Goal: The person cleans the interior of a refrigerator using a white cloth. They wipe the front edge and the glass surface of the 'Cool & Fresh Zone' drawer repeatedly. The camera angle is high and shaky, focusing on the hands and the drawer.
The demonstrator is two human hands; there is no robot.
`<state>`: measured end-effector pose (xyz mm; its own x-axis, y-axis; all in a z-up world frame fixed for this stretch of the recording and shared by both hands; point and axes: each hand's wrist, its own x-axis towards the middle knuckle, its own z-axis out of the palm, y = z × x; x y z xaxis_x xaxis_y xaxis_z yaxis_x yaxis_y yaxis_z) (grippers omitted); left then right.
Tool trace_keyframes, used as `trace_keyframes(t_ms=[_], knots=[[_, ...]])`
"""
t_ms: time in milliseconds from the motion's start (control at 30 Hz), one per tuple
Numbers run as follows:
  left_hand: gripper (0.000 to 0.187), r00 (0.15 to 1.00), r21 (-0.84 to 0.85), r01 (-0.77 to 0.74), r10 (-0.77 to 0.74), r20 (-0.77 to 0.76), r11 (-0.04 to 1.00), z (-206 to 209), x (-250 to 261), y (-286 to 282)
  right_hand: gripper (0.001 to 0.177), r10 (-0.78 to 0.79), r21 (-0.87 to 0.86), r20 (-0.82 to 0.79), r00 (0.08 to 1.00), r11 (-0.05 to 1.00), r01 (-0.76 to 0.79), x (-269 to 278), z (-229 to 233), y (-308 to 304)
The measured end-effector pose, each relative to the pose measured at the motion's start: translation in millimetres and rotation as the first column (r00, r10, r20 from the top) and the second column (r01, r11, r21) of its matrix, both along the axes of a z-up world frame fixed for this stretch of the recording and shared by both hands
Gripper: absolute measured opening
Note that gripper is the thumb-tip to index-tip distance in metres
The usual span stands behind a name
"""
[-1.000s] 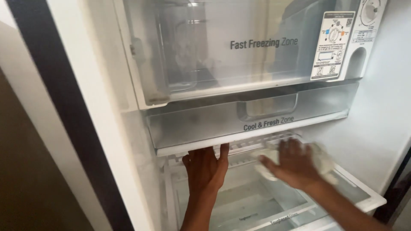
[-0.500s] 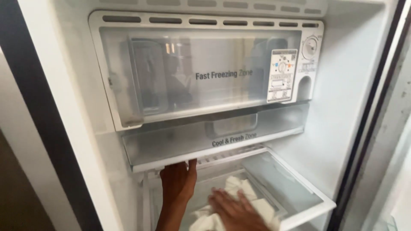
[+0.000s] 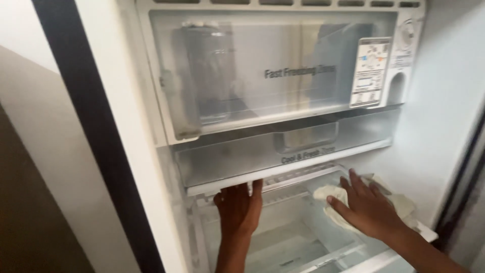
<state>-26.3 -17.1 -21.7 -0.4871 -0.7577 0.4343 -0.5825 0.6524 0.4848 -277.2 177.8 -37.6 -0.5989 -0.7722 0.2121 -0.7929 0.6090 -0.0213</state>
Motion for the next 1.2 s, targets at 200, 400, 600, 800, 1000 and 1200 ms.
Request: trace_keyframes(t_ms=[200, 400, 600, 800, 1000, 1200], knots=[[0.071, 0.999, 0.112, 0.036, -0.035, -0.009, 0.993, 24, 13, 20, 0.097, -0.056, 0.113, -0.023, 0.998, 0.992, 0.058, 52, 19, -66], [0.065, 0.993, -0.112, 0.109, -0.103, 0.061, 0.988, -3, 4, 2, 0.095, 0.049, 0.168, -0.005, 0.999, 0.985, -0.048, 129, 27, -99], [0.059, 1.000, -0.115, 0.000, -0.004, -0.026, 0.993, -15, -2, -3, 0.086, 0.344, 0.057, 0.146, 0.928, 0.933, -0.355, 192, 35, -44], [0.052, 0.991, -0.033, 0.030, -0.026, 0.132, 0.999, 16, 13, 11, 0.087, 0.546, -0.021, 0.066, 0.835, 0.837, -0.546, 136, -6, 30], [0.063, 1.000, 0.075, 0.008, -0.008, -0.009, 0.997, 8, 7, 3, 0.083, 0.326, -0.029, 0.069, 0.943, 0.945, -0.325, 52, 13, 59], [0.067, 0.999, 0.025, -0.015, 0.014, 0.032, 1.000, 14, 8, 13, 0.089, 0.097, -0.034, 0.041, 0.994, 0.995, -0.095, 11, 8, 13]])
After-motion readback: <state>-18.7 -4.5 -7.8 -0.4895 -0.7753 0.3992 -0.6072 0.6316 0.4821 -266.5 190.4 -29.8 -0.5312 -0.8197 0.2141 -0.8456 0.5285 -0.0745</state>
